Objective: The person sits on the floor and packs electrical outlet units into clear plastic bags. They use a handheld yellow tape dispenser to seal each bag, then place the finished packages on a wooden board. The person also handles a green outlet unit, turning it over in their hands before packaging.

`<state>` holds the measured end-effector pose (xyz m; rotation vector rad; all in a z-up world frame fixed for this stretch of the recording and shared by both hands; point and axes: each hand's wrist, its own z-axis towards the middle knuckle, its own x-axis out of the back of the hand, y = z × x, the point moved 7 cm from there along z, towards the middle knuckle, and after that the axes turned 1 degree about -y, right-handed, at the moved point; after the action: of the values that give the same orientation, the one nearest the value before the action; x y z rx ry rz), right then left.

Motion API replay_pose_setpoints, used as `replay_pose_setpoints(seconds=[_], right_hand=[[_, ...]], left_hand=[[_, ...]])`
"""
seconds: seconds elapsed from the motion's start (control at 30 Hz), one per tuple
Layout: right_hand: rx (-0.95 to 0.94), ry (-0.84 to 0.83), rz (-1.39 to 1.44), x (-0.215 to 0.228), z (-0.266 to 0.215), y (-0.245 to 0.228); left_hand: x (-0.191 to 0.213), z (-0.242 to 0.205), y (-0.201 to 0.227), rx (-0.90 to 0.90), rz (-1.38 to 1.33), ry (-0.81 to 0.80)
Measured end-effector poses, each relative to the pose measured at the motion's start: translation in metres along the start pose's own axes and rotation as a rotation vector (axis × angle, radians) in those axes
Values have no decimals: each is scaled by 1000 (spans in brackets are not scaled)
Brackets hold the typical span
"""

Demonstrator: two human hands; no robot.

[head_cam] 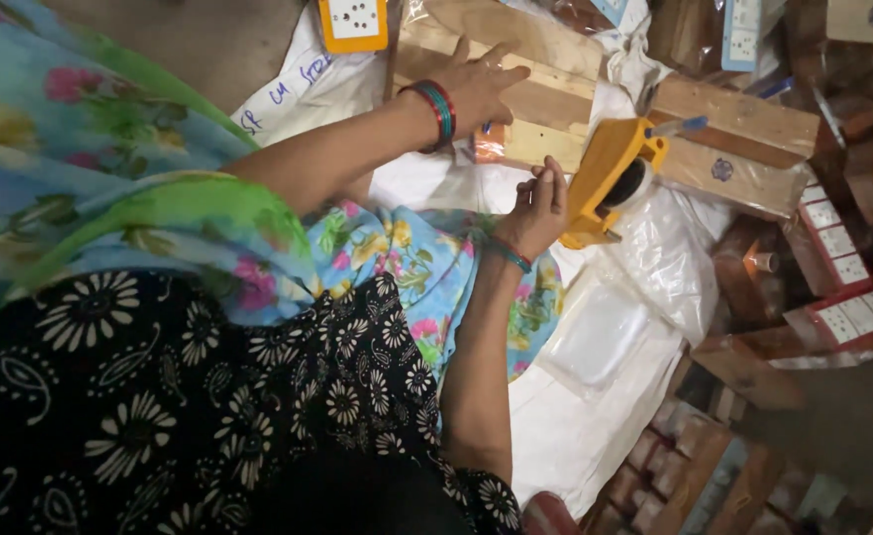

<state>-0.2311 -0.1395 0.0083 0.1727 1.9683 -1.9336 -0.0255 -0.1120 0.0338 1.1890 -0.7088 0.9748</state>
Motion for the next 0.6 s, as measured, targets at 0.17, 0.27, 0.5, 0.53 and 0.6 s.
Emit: replay_pose_setpoints(seconds=[0.17, 0.27, 0.5, 0.53, 0.6], right_hand=[[-76, -29, -59, 3, 2, 10], [-33, -147, -12, -6, 5, 15], [-33, -121, -24, 3, 4, 16], [-36, -118, -28, 3, 3, 16], [-41, -119, -38, -2, 1, 14]], left_hand=[[-1, -32, 19, 322, -245, -35], [0, -50, 35, 368, -260, 225], [-12, -31, 26, 144, -56, 285], [-1, -36, 24, 37, 37, 428], [-6, -42, -5, 125, -159, 314]])
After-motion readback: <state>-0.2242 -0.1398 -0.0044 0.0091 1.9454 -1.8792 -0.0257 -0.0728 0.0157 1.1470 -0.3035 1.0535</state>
